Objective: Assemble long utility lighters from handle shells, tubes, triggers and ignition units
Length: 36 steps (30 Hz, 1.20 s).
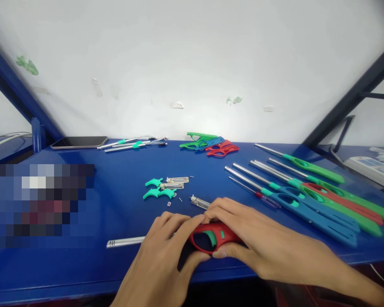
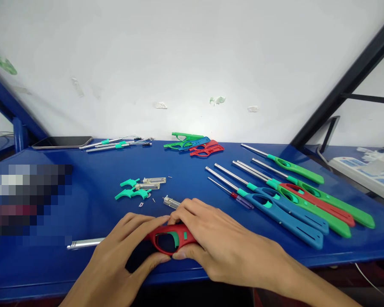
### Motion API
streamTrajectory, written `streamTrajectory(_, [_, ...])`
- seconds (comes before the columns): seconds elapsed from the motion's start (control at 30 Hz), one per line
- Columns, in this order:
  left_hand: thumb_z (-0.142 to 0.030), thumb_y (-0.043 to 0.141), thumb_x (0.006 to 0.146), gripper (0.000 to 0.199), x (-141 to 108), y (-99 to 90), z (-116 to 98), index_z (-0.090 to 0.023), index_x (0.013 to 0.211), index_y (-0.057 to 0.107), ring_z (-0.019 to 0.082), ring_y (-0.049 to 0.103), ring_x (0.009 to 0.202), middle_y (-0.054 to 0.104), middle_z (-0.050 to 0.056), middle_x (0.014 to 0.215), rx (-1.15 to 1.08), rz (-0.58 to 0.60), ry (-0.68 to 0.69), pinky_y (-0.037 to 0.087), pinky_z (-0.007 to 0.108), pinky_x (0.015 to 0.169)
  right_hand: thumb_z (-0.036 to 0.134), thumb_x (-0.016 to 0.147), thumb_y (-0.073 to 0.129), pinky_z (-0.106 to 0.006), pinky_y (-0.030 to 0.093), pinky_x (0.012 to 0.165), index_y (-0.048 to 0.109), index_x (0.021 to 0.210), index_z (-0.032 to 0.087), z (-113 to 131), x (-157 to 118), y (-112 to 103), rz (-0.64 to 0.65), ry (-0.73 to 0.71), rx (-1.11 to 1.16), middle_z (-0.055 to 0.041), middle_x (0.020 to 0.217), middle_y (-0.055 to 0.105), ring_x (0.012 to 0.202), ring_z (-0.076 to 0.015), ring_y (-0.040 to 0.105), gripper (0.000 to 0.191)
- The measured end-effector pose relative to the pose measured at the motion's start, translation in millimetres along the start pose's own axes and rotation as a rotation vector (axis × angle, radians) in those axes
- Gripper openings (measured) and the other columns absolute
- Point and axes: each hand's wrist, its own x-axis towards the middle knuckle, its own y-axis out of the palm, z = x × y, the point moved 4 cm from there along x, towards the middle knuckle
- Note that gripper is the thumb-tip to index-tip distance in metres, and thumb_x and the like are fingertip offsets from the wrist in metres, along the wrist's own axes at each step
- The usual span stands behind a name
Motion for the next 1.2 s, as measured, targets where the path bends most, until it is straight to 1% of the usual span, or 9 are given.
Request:
streamTrajectory(0.1, [-0.012, 0.077, 0.094, 0.047, -1.2, -1.0, 0.0, -0.032, 0.131, 0.058, 0.022, 0.069, 0.103, 0.075, -0.002, 0.116, -0.028, -0.025, -0.007, 0.062, 0.039, 0.089, 0.03, 0.106, 0.063, -0.028, 0.049, 0.101, 0.057, 0.126, 0.034, 1.3, -0.3, 0.8, -0.022, -0.019, -0.006, 0.0024, 0.125, 0.059, 0.114, -0.0147, 0.061, 0.021])
streamTrajectory(0.23, [-0.019, 0.074, 0.099, 0.028, -3.1, -1.5, 1.2, -0.027, 0.125, 0.064, 0.022, 0.07, 0.097, 0.077, 0.001, 0.11, -0.036, -0.106, 0.053, 0.064, 0.036, 0.085, 0.032, 0.107, 0.062, -0.032, 0.049, 0.104, 0.058, 0.128, 0.034, 0.9, -1.6, 3.0, -0.061, -0.046, -0.01, 0.0011, 0.129, 0.061, 0.118, -0.0172, 0.06, 0.021])
streamTrajectory(0.37, [-0.026, 0.071, 0.103, 0.02, -1.2, -2.2, 2.2, -0.025, 0.123, 0.068, 0.022, 0.072, 0.095, 0.079, 0.002, 0.108, -0.039, -0.137, 0.08, 0.066, 0.035, 0.082, 0.033, 0.11, 0.057, -0.034, 0.049, 0.104, 0.062, 0.122, 0.032, -0.6, -2.0, 5.0, -0.032, -0.039, -0.014, 0.0003, 0.125, 0.06, 0.115, -0.0178, 0.059, 0.013])
streamTrajectory(0.53, [-0.023, 0.073, 0.101, 0.023, -0.1, -2.2, 0.8, -0.026, 0.123, 0.07, 0.022, 0.073, 0.096, 0.079, 0.003, 0.109, -0.035, -0.102, 0.068, 0.068, 0.037, 0.081, 0.033, 0.11, 0.057, -0.034, 0.049, 0.103, 0.062, 0.123, 0.031, -2.1, -0.7, 4.8, -0.02, -0.053, -0.015, -0.0009, 0.123, 0.059, 0.114, -0.0178, 0.059, 0.015])
streamTrajectory(0.67, [-0.021, 0.073, 0.1, 0.027, -3.9, -0.3, 2.0, -0.025, 0.127, 0.07, 0.024, 0.073, 0.099, 0.078, 0.005, 0.112, -0.008, -0.078, 0.039, 0.069, 0.04, 0.085, 0.033, 0.11, 0.058, -0.033, 0.05, 0.101, 0.063, 0.125, 0.032, -4.4, -0.7, 4.4, -0.04, -0.056, -0.024, -0.0006, 0.121, 0.059, 0.112, -0.0174, 0.06, 0.017])
streamTrajectory(0.83, [-0.022, 0.07, 0.101, 0.029, -6.3, 1.1, 3.1, -0.028, 0.129, 0.07, 0.027, 0.074, 0.105, 0.076, 0.006, 0.12, 0.039, -0.091, 0.033, 0.068, 0.048, 0.089, 0.034, 0.108, 0.061, -0.031, 0.051, 0.1, 0.063, 0.126, 0.032, -4.7, -0.2, 3.6, -0.052, -0.053, -0.014, -0.0007, 0.119, 0.059, 0.111, -0.0169, 0.061, 0.018])
streamTrajectory(0.97, [-0.016, 0.072, 0.097, 0.035, -3.3, 1.8, 1.8, -0.029, 0.129, 0.068, 0.025, 0.073, 0.101, 0.074, 0.004, 0.114, 0.005, -0.043, 0.013, 0.069, 0.044, 0.086, 0.034, 0.108, 0.061, -0.029, 0.049, 0.1, 0.063, 0.124, 0.033, -4.5, -1.5, 3.1, -0.033, -0.034, 0.0, 0.0013, 0.119, 0.058, 0.11, -0.0151, 0.061, 0.015])
streamTrajectory(1.03, [-0.015, 0.071, 0.097, 0.036, -2.5, 1.3, 1.0, -0.029, 0.131, 0.068, 0.025, 0.072, 0.101, 0.073, 0.004, 0.114, -0.001, -0.03, 0.008, 0.068, 0.044, 0.086, 0.035, 0.109, 0.061, -0.028, 0.049, 0.099, 0.063, 0.123, 0.034, -4.5, -3.2, 2.9, -0.025, -0.028, 0.006, 0.0022, 0.118, 0.058, 0.11, -0.0144, 0.06, 0.015])
streamTrajectory(1.2, [-0.016, 0.067, 0.1, 0.035, -4.5, 1.9, 0.4, -0.027, 0.133, 0.066, 0.026, 0.07, 0.1, 0.071, 0.006, 0.114, 0.028, -0.023, 0.037, 0.067, 0.049, 0.087, 0.035, 0.108, 0.061, -0.028, 0.048, 0.1, 0.063, 0.121, 0.033, -4.8, -4.7, 1.8, -0.029, -0.011, 0.03, 0.0027, 0.119, 0.059, 0.111, -0.014, 0.06, 0.012])
